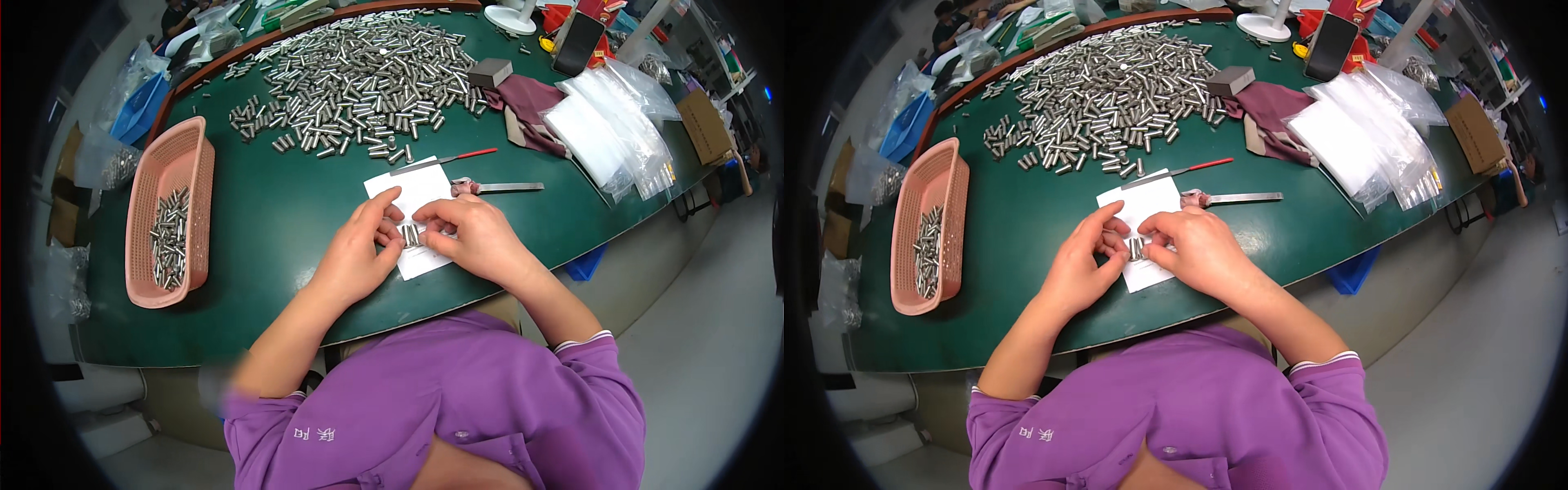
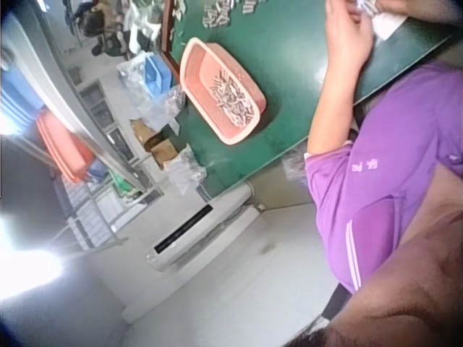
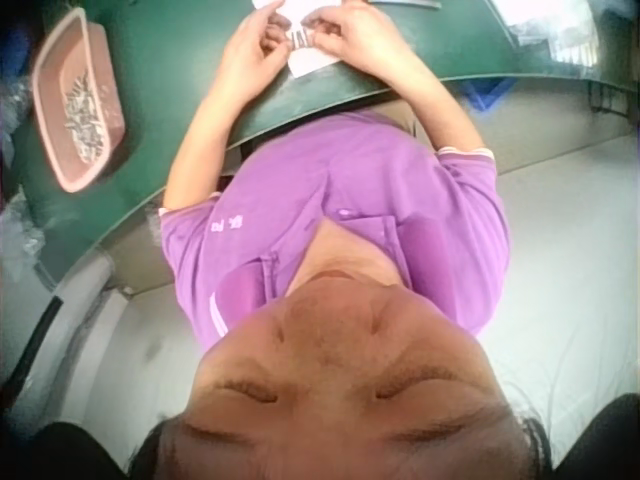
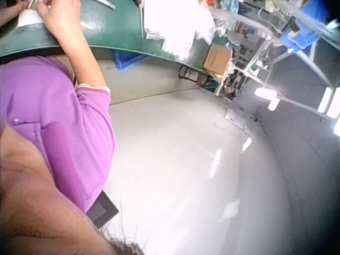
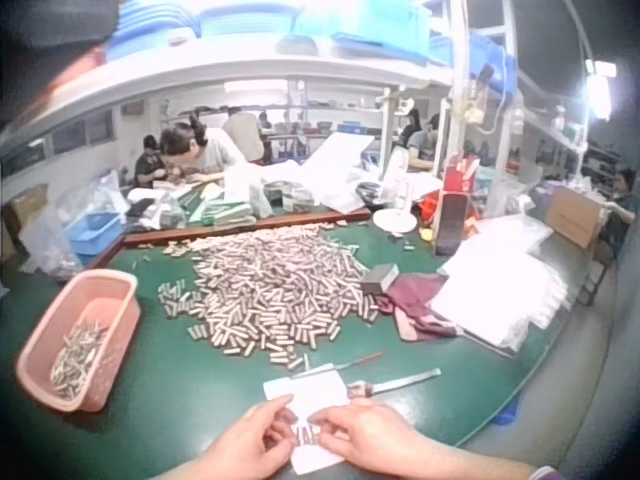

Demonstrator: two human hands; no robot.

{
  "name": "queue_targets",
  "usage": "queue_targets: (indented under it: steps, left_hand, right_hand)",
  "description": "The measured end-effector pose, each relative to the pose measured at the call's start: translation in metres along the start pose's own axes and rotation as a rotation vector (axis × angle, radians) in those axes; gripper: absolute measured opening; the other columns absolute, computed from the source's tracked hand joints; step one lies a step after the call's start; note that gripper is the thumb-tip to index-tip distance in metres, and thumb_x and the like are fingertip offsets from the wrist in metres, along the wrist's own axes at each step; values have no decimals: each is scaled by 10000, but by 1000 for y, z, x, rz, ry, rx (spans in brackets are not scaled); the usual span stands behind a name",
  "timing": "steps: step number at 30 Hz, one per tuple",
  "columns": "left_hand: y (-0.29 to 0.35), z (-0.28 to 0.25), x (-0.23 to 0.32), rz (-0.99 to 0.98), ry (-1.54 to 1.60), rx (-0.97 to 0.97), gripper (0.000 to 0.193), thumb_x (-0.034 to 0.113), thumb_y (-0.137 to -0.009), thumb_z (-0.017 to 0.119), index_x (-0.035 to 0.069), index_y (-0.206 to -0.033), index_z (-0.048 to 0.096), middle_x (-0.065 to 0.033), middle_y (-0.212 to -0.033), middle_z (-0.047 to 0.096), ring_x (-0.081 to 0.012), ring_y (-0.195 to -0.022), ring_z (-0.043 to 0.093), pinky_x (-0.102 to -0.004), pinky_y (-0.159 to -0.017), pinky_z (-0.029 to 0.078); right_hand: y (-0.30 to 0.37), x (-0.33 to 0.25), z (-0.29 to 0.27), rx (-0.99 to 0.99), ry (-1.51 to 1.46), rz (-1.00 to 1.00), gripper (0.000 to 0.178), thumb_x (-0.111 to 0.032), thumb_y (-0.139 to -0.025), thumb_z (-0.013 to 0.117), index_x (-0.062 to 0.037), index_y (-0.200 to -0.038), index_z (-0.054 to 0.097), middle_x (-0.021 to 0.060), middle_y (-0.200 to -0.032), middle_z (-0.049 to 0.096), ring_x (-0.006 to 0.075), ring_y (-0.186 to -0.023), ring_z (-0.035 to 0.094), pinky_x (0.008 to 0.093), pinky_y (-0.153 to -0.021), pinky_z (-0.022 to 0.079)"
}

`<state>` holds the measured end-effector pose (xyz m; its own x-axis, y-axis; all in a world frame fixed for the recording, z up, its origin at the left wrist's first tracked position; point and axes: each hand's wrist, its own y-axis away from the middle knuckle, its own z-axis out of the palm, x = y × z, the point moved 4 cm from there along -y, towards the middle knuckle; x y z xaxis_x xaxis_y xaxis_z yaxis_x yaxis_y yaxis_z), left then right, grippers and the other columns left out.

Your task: The person sorts small cylindrical metal parts from a large pile on a green table. They pick up individual pieces, inspect them, and arrange them in neat rows on a white paper sheet. The person occasionally uses a metal ruler to measure or align the parts. Sorted parts are also placed into a pink plastic basket.

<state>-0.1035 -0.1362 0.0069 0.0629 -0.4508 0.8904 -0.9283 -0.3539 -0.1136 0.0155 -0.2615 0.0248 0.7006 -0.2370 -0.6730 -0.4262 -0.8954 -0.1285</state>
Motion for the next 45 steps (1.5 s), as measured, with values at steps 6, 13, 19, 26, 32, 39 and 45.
queue_targets:
  steps: [6,13,19,26,32,39,45]
  left_hand:
    - [-1,10,-1,27,-62,17,694,-48,-764,680,27,-1391,391,-89,-1040,620,-135,-800,604,-267,-739,507]
    - [-1,16,0,88,-100,39,796,-46,-708,730,54,-1411,371,-57,-979,608,-161,-827,584,-285,-749,488]
    - [0,18,8,149,-104,4,823,-68,-700,721,68,-1426,357,-59,-928,581,-177,-824,569,-295,-740,485]
    - [3,18,11,151,-131,-58,907,-70,-694,710,73,-1473,268,-70,-957,566,-190,-842,565,-306,-749,479]
    - [1,3,9,166,4,-10,872,-114,-688,517,68,-1487,219,-100,-1088,530,-167,-889,540,-289,-797,442]
    - [-8,-14,-14,130,195,193,752,-144,-742,430,58,-1451,285,-94,-1100,519,-121,-865,524,-242,-758,434]
    - [-10,-6,-16,98,238,142,726,-160,-761,423,53,-1443,292,-93,-1101,516,-107,-847,524,-233,-751,454]
  right_hand:
    - [0,4,-1,-2,44,4,222,-175,-777,711,-126,-994,708,23,-803,682,216,-821,624,342,-764,496]
    - [5,5,-1,59,-52,-49,219,-155,-739,735,-97,-936,660,39,-834,685,246,-850,614,377,-786,477]
    - [12,8,3,72,-161,-29,218,-124,-721,748,-105,-892,615,16,-804,657,237,-836,605,374,-783,468]
    - [18,5,2,60,-50,-120,275,-131,-712,750,-118,-940,596,19,-872,628,234,-906,582,367,-796,462]
    - [15,-12,-4,8,-48,-227,290,-110,-744,719,-107,-1012,610,52,-935,602,267,-938,577,392,-803,476]
    - [8,-6,-1,-25,-91,-228,214,-58,-798,699,-73,-1005,648,73,-950,639,221,-813,634,330,-731,519]
    - [6,17,-15,3,-1496,196,263,-79,-884,669,-18,-1127,591,54,-969,653,128,-839,640,247,-762,546]
